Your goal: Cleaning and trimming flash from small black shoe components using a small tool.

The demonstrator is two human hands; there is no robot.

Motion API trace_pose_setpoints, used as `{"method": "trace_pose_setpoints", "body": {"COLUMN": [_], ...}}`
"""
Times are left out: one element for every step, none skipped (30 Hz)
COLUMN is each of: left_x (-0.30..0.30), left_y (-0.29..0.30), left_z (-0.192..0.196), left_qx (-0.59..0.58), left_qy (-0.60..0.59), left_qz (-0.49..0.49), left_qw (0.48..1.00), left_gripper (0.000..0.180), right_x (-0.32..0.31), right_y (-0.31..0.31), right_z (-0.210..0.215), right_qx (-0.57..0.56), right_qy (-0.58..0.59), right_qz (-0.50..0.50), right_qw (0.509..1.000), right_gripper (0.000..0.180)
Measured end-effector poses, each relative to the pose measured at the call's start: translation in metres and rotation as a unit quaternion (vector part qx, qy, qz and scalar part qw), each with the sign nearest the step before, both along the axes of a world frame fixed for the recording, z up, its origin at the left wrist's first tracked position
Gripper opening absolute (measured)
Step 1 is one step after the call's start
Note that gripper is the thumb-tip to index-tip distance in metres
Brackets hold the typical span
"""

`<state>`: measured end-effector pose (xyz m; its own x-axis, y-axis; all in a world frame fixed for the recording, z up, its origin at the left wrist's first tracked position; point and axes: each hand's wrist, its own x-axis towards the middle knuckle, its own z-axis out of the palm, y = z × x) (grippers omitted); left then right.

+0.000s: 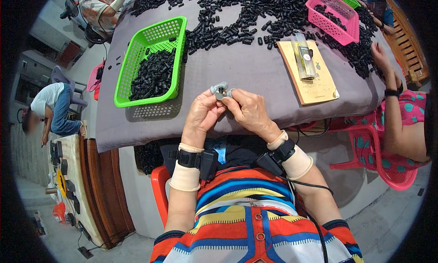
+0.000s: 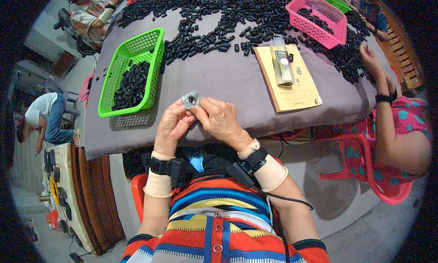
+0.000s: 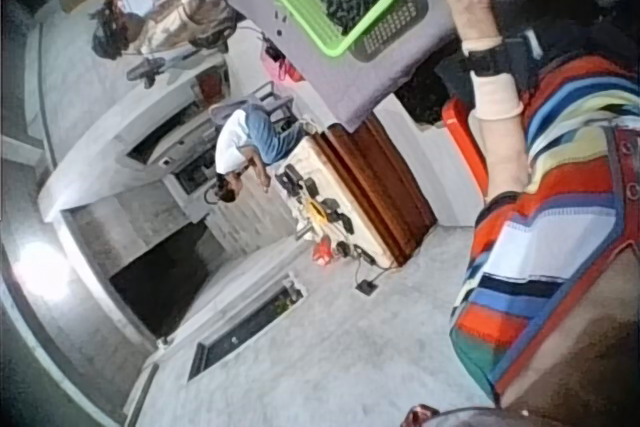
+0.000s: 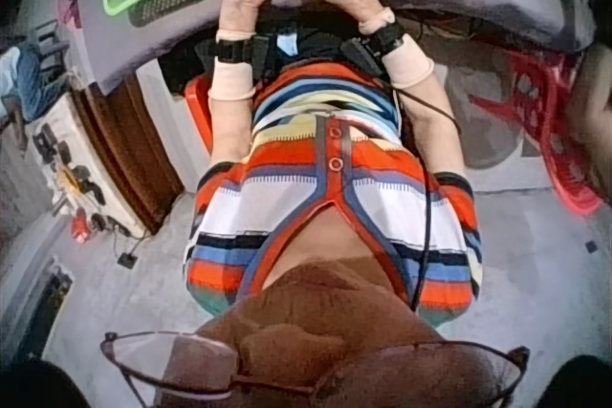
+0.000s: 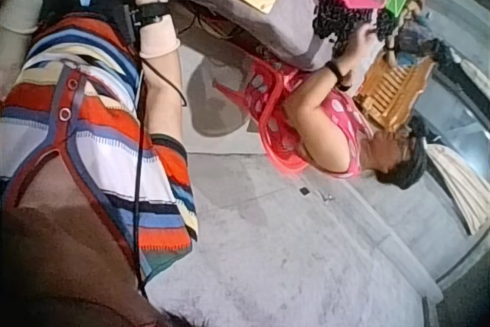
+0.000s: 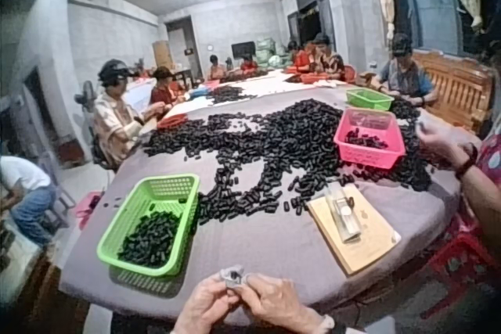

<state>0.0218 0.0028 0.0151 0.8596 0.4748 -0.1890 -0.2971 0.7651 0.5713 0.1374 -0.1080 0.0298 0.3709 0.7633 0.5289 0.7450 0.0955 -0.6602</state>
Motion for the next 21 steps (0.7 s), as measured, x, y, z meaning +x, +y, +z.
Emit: {"method": "trace_pose_setpoints", "body": {"left_x": [-0.0002,0.0,0.0006,0.0009,0.0008,0.0008,0.0007,0.0007,0.0006,0.0005,0.0005,0.0011,0.0019,0.0026,0.0034,0.0037,0.003,0.0027,0.0019,0.0001,-0.0012], "left_y": [-0.0004,-0.001,-0.0018,-0.0025,-0.0032,-0.0038,-0.0043,-0.0044,-0.0041,-0.0039,-0.0037,-0.0033,-0.0031,-0.0036,-0.0044,-0.0049,-0.0046,-0.0041,-0.0038,-0.0042,-0.0059], "left_z": [0.0005,0.0007,0.001,0.0013,0.002,0.0031,0.0035,0.0033,0.003,0.0027,0.0023,0.0022,0.0026,0.0034,0.0065,0.0089,0.0088,0.0077,0.0076,0.0083,0.0104], "left_qx": [-0.001,-0.001,0.001,0.003,0.003,0.005,0.007,0.007,0.009,0.012,0.011,0.012,0.012,0.012,0.013,0.015,0.017,0.013,0.009,0.012,0.035], "left_qy": [0.0,0.0,0.008,0.015,0.015,0.015,0.015,0.015,0.017,0.018,0.018,0.017,0.016,0.016,0.015,0.013,0.01,0.01,0.01,0.008,0.027], "left_qz": [0.0,0.001,0.007,0.013,0.013,0.014,0.014,0.014,0.012,0.01,0.01,0.011,0.012,0.012,0.008,0.005,0.004,0.006,0.009,0.009,0.018], "left_qw": [1.0,1.0,1.0,1.0,1.0,1.0,1.0,1.0,1.0,1.0,1.0,1.0,1.0,1.0,1.0,1.0,1.0,1.0,1.0,1.0,0.999], "left_gripper": [0.019,0.019,0.019,0.019,0.019,0.018,0.018,0.018,0.018,0.018,0.018,0.017,0.016,0.016,0.016,0.016,0.016,0.016,0.016,0.016,0.017], "right_x": [-0.0002,-0.0005,-0.0007,-0.001,-0.0013,-0.0014,-0.0015,-0.0016,-0.0018,-0.0019,-0.002,-0.002,-0.0016,-0.0014,-0.0016,-0.0019,-0.0024,-0.002,-0.0018,-0.0009,0.0011], "right_y": [-0.0001,-0.0002,-0.0002,-0.0002,-0.0002,0.0002,0.0002,-0.0002,-0.0005,-0.0008,-0.0002,0.0011,0.0019,0.0019,0.0018,0.0018,0.0018,0.002,0.0025,0.0028,0.0019], "right_z": [0.0001,0.0,0.0,-0.0001,0.0,0.0001,0.0001,0.0006,0.0016,0.002,0.0017,0.0012,0.0007,0.0,0.0005,0.0011,0.0022,0.0024,0.0027,0.0017,-0.0001], "right_qx": [0.001,0.001,0.0,0.0,-0.001,-0.002,-0.003,-0.004,-0.007,-0.01,-0.01,-0.012,-0.013,-0.013,-0.005,0.003,0.005,0.009,0.013,0.017,0.012], "right_qy": [0.001,0.0,-0.002,-0.004,-0.004,-0.004,-0.003,-0.003,-0.004,-0.004,-0.003,-0.005,-0.007,-0.006,-0.005,-0.003,-0.006,0.003,0.012,0.01,0.06], "right_qz": [0.0,0.001,-0.002,-0.005,-0.005,-0.006,-0.007,-0.007,-0.006,-0.005,-0.005,-0.011,-0.017,-0.018,-0.022,-0.025,-0.026,-0.023,-0.019,-0.018,-0.025], "right_qw": [1.0,1.0,1.0,1.0,1.0,1.0,1.0,1.0,1.0,1.0,1.0,1.0,1.0,1.0,1.0,1.0,1.0,1.0,1.0,1.0,0.998], "right_gripper": [0.023,0.023,0.023,0.023,0.023,0.023,0.023,0.023,0.023,0.023,0.023,0.023,0.023,0.023,0.023,0.024,0.024,0.024,0.025,0.025,0.026]}}
